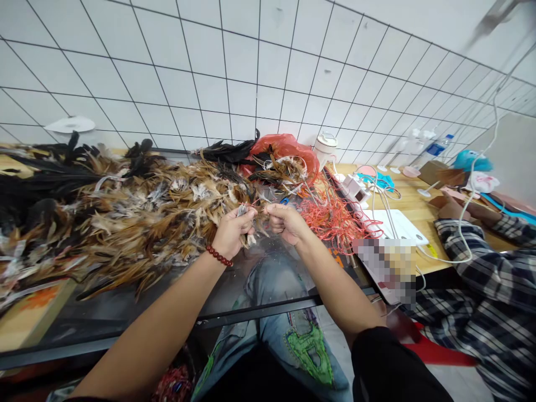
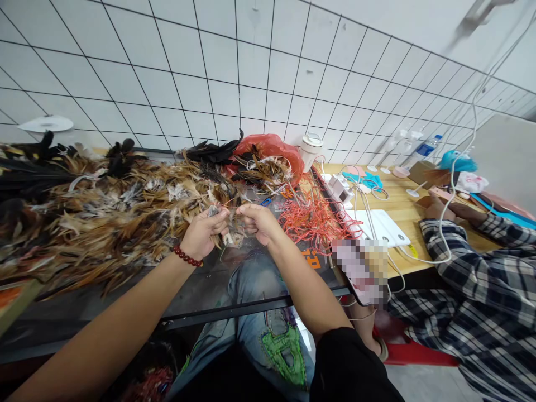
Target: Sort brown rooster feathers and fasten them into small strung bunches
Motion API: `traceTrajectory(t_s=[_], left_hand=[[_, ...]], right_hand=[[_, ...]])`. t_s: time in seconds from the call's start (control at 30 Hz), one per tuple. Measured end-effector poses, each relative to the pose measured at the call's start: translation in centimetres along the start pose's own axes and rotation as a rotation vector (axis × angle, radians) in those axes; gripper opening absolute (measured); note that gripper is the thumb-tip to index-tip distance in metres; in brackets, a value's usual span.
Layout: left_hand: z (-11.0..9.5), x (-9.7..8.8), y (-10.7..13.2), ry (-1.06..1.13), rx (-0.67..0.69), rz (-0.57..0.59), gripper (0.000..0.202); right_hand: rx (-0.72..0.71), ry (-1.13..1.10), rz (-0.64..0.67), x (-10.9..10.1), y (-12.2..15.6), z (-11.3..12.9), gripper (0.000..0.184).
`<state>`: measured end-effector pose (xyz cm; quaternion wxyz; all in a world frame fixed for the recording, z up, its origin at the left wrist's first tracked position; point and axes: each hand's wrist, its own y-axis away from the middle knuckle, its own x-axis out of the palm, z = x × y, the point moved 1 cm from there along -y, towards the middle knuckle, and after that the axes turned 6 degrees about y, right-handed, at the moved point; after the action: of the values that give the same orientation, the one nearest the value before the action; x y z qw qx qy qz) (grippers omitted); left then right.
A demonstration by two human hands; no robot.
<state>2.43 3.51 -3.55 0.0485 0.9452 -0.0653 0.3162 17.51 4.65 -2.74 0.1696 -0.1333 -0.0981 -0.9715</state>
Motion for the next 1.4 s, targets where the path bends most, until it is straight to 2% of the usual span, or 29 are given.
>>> traceTrajectory(t_s=[0.13,0.27,0.33,0.67,0.77,0.87,1.0,1.13,1.27,1.33,1.4], left_hand=[[0.0,-0.1,0.0,0.018,0.016,-0.02,0.022],[-0.1,0.2,0.4,0.033,0.038,0.025,0.055],[-0.2,0.3,0.5,0.05,0.035,0.042,0.059],[-0.4,0.3,0.3,0.063,0.038,0.024,0.038],[-0.3,0.3,0.2,0.012,0.068,-0.048,0.03],[-0.2,0.2,0.1,-0.037,0.092,-0.133,0.027],[-0.3,0.1,-0.1,-0.037,0.096,-0.161,0.023],[-0.7,0.0,0.0,0.024,0.053,-0.127,0.019],[-0.7,0.1,0.1,0.066,-0.041,-0.037,0.022],[-0.6,0.2,0.1,0.049,-0.075,0.006,0.024],[-0.5,0.2,0.1,0.034,-0.082,0.018,0.023]], right_hand=[[0.037,-0.036,0.025,-0.1,0.0,0.2,0.014],[0.144,-0.082,0.102,0.2,0.1,0.3,0.014],[0.185,-0.106,0.145,0.4,0.1,0.3,0.014],[0.325,-0.164,0.218,0.5,-0.2,-0.1,0.015],[0.324,-0.142,0.207,0.7,-0.2,-0.2,0.015],[0.296,-0.075,0.193,0.9,0.0,-0.2,0.013],[0.189,0.045,0.119,0.9,0.2,-0.2,0.013],[0.06,0.072,-0.025,0.4,-0.1,-0.2,0.013],[-0.023,0.068,-0.165,0.0,-0.4,-0.1,0.01],[-0.081,0.022,-0.189,0.1,-0.3,0.0,0.011],[-0.164,-0.076,-0.133,0.4,-0.1,0.1,0.011]])
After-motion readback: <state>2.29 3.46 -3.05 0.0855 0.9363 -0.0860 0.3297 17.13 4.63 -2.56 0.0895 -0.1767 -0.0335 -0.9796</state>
